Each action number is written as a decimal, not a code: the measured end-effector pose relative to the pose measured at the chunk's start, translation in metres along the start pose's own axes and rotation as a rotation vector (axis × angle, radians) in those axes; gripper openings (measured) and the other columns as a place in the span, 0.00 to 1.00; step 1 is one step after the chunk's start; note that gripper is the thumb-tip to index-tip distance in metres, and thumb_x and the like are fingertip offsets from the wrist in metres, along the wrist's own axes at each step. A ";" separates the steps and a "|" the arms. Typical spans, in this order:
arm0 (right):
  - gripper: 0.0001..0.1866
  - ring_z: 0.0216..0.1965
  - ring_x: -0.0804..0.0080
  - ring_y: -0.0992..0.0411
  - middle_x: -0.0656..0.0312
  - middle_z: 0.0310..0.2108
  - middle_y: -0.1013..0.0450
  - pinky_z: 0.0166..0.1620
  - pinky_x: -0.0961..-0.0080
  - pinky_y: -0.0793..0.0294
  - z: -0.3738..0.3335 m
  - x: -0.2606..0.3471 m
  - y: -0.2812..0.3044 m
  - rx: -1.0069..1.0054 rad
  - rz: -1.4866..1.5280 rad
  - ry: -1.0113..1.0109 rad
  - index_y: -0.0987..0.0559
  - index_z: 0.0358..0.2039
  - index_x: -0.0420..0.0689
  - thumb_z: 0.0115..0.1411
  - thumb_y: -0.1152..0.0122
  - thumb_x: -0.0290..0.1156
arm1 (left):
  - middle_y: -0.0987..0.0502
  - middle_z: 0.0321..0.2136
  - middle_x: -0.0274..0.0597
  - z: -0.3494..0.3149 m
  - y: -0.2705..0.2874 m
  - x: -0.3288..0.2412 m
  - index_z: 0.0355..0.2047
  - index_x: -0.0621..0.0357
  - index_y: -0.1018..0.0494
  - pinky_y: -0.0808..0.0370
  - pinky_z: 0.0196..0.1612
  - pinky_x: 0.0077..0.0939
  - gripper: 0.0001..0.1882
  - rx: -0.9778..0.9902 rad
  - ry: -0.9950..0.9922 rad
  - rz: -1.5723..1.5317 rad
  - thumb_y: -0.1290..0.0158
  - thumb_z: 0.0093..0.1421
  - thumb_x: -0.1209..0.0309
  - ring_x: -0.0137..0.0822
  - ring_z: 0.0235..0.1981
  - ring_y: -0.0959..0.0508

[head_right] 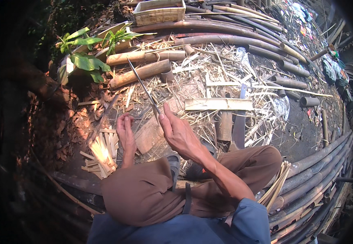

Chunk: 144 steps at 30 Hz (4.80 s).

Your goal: The person sits on the ground and uses a machete to split bamboo strips into thinner pieces. They repeatedly position the bamboo, strike it with the blade, and separate the resulting strips.

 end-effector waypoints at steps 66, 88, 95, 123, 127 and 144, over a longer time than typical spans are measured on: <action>0.14 0.25 0.59 0.25 0.48 0.22 0.26 0.33 0.62 0.26 0.079 -0.164 0.015 -0.080 0.139 -0.154 0.24 0.40 0.39 0.55 0.45 0.31 | 0.28 0.19 0.39 0.054 -0.271 -0.089 0.31 0.62 0.32 0.31 0.25 0.27 0.09 0.966 -0.560 0.655 0.44 0.61 0.71 0.27 0.20 0.31; 0.19 0.26 0.50 0.24 0.42 0.25 0.25 0.33 0.60 0.24 0.084 -0.194 -0.018 -0.027 0.028 -0.098 0.25 0.48 0.41 0.57 0.46 0.36 | 0.22 0.29 0.35 0.070 -0.266 -0.059 0.35 0.58 0.36 0.26 0.36 0.23 0.09 0.927 -0.340 0.643 0.46 0.63 0.71 0.23 0.32 0.24; 0.22 0.32 0.50 0.22 0.41 0.28 0.24 0.37 0.58 0.23 0.092 -0.190 -0.024 -0.095 -0.046 -0.098 0.25 0.50 0.38 0.55 0.42 0.30 | 0.30 0.21 0.25 0.095 -0.256 -0.005 0.41 0.63 0.24 0.34 0.28 0.18 0.17 0.795 -0.028 0.450 0.36 0.56 0.65 0.19 0.24 0.32; 0.15 0.35 0.48 0.22 0.42 0.30 0.23 0.40 0.60 0.22 0.044 -0.237 -0.105 0.223 -0.152 -0.038 0.21 0.39 0.38 0.54 0.46 0.33 | 0.23 0.27 0.35 0.072 -0.157 -0.039 0.38 0.63 0.24 0.29 0.34 0.25 0.21 0.443 -0.224 0.291 0.38 0.58 0.55 0.27 0.28 0.28; 0.16 0.31 0.51 0.23 0.43 0.27 0.24 0.35 0.60 0.24 0.024 -0.283 -0.107 0.228 -0.171 -0.125 0.22 0.40 0.43 0.54 0.43 0.38 | 0.24 0.28 0.35 0.087 -0.145 -0.040 0.40 0.63 0.24 0.30 0.35 0.24 0.23 0.298 -0.180 0.291 0.37 0.56 0.55 0.27 0.29 0.28; 0.33 0.48 0.46 0.29 0.45 0.52 0.33 0.46 0.57 0.26 0.067 -0.122 -0.119 -0.176 -0.381 0.407 0.37 0.61 0.42 0.64 0.48 0.52 | 0.36 0.27 0.32 0.127 0.019 -0.035 0.30 0.51 0.40 0.19 0.34 0.41 0.26 -0.137 0.085 -0.451 0.55 0.63 0.40 0.29 0.28 0.29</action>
Point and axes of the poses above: each hand's wrist, its own z-axis towards the middle knuckle, its own y-axis out of the back of the hand, x = y × z, the point moved 6 cm from there along z, towards the middle knuckle
